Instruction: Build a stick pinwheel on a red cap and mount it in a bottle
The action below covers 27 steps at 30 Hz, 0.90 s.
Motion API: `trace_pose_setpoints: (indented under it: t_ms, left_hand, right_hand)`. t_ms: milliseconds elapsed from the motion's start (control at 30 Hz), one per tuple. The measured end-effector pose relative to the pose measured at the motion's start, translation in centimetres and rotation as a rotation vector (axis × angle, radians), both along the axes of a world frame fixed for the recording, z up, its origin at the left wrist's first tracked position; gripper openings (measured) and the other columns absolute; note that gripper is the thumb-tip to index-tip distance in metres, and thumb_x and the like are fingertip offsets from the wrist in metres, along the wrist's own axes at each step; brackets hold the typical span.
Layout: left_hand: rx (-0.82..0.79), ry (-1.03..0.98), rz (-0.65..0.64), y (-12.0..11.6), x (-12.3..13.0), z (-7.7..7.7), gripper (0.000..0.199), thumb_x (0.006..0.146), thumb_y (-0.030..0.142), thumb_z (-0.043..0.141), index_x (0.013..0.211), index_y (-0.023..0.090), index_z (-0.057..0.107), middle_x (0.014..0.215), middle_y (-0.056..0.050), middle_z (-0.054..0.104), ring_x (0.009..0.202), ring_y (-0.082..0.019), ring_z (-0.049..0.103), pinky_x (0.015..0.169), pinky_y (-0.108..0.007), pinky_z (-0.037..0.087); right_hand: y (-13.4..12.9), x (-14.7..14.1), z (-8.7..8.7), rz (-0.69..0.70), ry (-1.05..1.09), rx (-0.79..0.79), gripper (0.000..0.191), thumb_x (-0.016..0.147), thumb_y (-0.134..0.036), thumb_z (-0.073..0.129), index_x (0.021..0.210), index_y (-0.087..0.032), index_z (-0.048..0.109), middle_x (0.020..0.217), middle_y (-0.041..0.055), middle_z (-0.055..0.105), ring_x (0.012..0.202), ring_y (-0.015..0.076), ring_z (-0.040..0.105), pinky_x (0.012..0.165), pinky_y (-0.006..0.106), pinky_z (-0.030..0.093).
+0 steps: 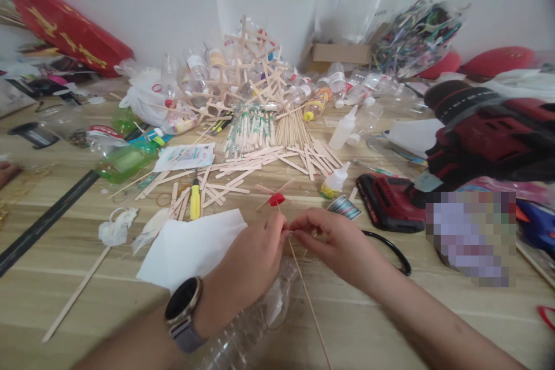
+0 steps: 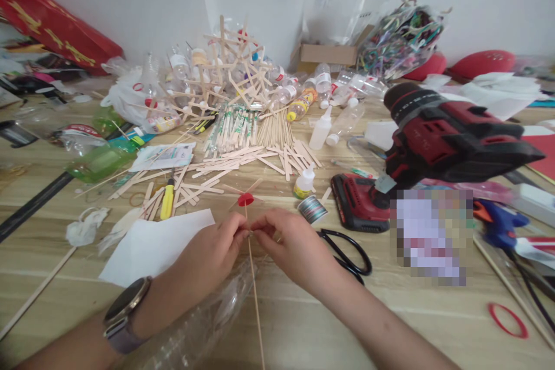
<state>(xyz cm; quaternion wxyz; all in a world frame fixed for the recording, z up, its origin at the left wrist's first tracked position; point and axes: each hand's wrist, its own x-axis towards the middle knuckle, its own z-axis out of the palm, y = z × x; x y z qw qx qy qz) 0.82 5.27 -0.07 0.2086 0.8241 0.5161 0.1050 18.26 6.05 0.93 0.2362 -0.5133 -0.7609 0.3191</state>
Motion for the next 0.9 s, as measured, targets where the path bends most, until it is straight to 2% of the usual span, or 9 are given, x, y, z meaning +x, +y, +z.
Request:
trace_pose_setpoints:
  t_ms: [333, 500, 700, 900]
  left_hand:
    - [0.008, 0.031, 0.003, 0.1, 0.2, 0.1, 0.017, 0.095, 0.020, 0.033, 0.095, 0.019, 0.049, 0.078, -0.008, 0.066, 0.068, -0.024, 0.064, 0.054, -0.031, 0.035]
    - [0.008, 0.061, -0.010, 0.0, 0.2, 0.1, 0.016, 0.095, 0.019, 0.032, 0.095, 0.019, 0.048, 0.076, -0.007, 0.066, 0.065, -0.023, 0.063, 0.052, -0.030, 0.030]
    - [0.007, 0.063, -0.019, 0.1, 0.2, 0.3, 0.016, 0.097, 0.019, 0.030, 0.094, 0.019, 0.046, 0.078, -0.006, 0.066, 0.065, -0.021, 0.062, 0.053, -0.030, 0.030]
    - [-0.004, 0.085, -0.032, 0.0, 0.2, 0.3, 0.018, 0.098, 0.020, 0.029, 0.095, 0.018, 0.047, 0.081, -0.007, 0.066, 0.068, -0.022, 0.064, 0.054, -0.030, 0.034]
  right_hand:
    - [0.1, -0.2, 0.2, 0.012, -0.011, -0.025, 0.017, 0.083, -0.016, 0.052, 0.072, -0.018, 0.064, 0.067, 0.0005, 0.065, 0.063, 0.0151, 0.058, 0.055, 0.024, 0.039]
    - [0.2, -0.1, 0.1, 0.021, -0.018, -0.066, 0.019, 0.086, -0.018, 0.048, 0.071, -0.018, 0.060, 0.064, -0.0010, 0.060, 0.059, 0.0139, 0.052, 0.053, 0.024, 0.035]
    - [0.3, -0.2, -0.2, 0.019, -0.004, -0.109, 0.028, 0.090, -0.024, 0.041, 0.064, -0.020, 0.050, 0.059, -0.0029, 0.049, 0.058, 0.0138, 0.045, 0.053, 0.025, 0.033]
    - [0.4, -0.2, -0.7, 0.025, 0.026, -0.174, 0.025, 0.089, -0.026, 0.045, 0.070, -0.018, 0.060, 0.062, -0.0012, 0.054, 0.060, 0.0146, 0.048, 0.053, 0.025, 0.035]
